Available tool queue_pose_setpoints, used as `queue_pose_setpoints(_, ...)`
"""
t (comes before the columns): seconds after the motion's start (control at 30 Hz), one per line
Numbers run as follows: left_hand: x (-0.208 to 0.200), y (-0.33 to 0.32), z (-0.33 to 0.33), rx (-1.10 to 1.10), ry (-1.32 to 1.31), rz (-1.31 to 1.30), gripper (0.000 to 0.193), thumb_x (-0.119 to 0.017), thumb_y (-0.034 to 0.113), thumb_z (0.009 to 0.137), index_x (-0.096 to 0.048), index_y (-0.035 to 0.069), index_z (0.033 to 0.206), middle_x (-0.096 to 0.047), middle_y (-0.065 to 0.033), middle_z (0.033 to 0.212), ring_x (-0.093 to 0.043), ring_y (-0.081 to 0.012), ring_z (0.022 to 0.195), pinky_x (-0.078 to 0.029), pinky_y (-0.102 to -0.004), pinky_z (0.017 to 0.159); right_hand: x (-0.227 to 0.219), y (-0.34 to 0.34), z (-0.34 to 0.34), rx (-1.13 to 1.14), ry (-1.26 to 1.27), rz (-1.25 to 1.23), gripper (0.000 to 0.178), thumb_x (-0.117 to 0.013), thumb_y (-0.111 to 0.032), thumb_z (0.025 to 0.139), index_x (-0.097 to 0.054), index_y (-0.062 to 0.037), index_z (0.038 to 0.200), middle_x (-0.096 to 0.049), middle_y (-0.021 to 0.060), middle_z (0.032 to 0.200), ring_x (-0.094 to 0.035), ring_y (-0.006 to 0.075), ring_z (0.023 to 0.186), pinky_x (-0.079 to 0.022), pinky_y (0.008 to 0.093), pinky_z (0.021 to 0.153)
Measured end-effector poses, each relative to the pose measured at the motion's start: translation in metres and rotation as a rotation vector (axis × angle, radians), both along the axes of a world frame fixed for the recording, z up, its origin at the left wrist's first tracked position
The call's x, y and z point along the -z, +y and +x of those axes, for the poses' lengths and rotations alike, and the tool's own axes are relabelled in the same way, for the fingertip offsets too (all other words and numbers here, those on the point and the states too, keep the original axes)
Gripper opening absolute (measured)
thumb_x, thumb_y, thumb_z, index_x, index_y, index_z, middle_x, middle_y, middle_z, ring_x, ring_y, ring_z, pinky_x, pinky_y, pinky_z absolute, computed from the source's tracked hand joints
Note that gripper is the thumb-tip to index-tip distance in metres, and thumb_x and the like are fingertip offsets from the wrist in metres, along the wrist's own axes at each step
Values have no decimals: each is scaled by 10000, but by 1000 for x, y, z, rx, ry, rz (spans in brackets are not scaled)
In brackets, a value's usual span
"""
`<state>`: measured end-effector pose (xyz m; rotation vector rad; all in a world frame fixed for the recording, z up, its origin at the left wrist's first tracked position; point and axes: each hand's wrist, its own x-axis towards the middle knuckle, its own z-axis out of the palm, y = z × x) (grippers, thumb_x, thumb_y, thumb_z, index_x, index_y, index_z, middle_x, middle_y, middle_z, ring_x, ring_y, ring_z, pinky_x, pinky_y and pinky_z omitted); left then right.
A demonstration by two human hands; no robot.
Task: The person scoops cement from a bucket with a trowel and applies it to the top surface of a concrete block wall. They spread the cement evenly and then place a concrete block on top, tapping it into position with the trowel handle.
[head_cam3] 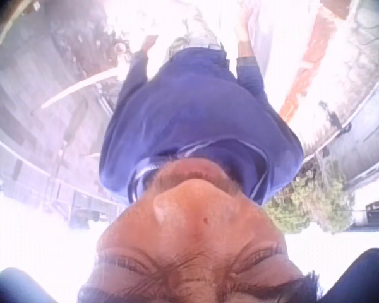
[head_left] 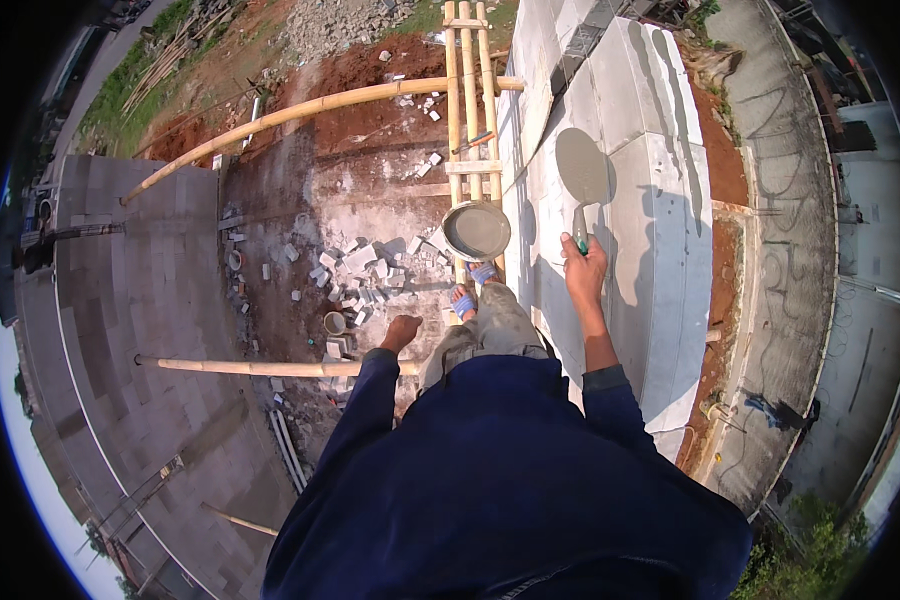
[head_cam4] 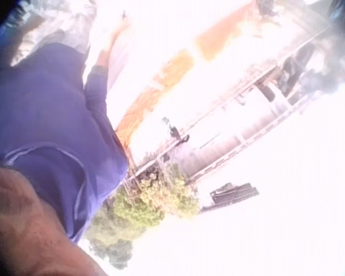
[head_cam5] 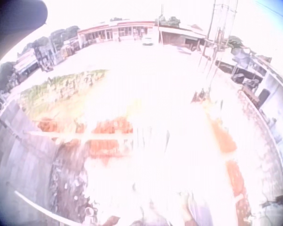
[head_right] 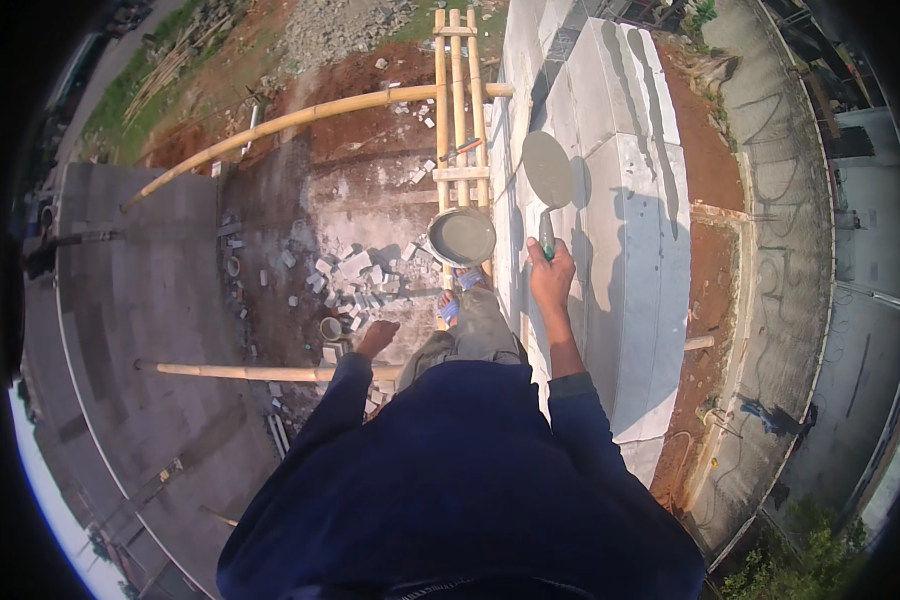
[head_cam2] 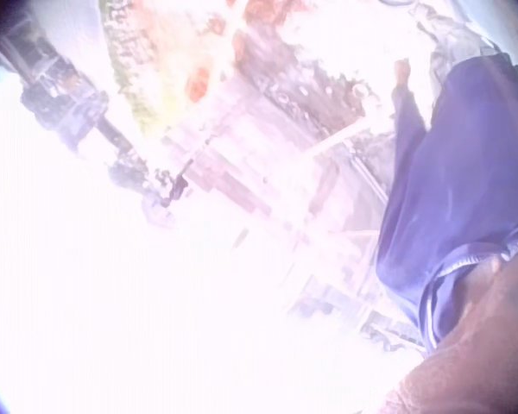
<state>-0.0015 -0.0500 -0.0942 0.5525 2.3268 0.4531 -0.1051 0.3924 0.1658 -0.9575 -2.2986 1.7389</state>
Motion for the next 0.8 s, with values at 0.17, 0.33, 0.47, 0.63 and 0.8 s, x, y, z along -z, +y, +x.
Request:
queue_pose_setpoints(0.17,0,84,30,-413,-316,58,402,-591,390,990,-731,36,1119,-725,-295,1080,-688,-474,1066,-547,-548,927,190,-46,-7,-349,-431,323,461,-722,-399,909,-663,58,922,-712,296,925,-679,504,935,-530,546,840)
queue_pose_setpoints(0.33,10,196,45,-792,-668,-200,981,-630,648,920,-326,-26,1566,-478,-285,1536,-484,-495,1405,-372,-570,1152,371,-67,-35,-719,-800,364,411,-750,-332,818,-733,-12,1076,-729,274,1131,-721,398,1090,-583,485,924)
queue_pose_setpoints(0.47,14,253,19,-922,-771,-462,1036,-606,684,912,-254,8,1613,-408,-242,1587,-477,-462,1426,-118,-882,1080,534,-82,-58,-731,-625,630,196,-697,-209,901,-689,-26,971,-777,167,948,-774,351,866,-620,459,739)
queue_pose_setpoints(0.63,32,274,21,-973,-614,-495,905,-620,621,905,-373,14,1530,-503,-218,1451,-552,-457,1339,-104,-903,1057,630,-101,-39,-837,-631,453,258,-691,-251,941,-718,2,984,-757,207,1020,-752,382,914,-606,475,797)
queue_pose_setpoints(0.8,35,279,12,-994,-619,-497,879,-626,595,907,-381,5,1511,-497,-225,1459,-525,-472,1360,-82,-895,1068,632,-96,-2,-566,-715,197,365,-770,-374,869,-743,-18,944,-767,184,953,-739,388,862,-578,454,783)
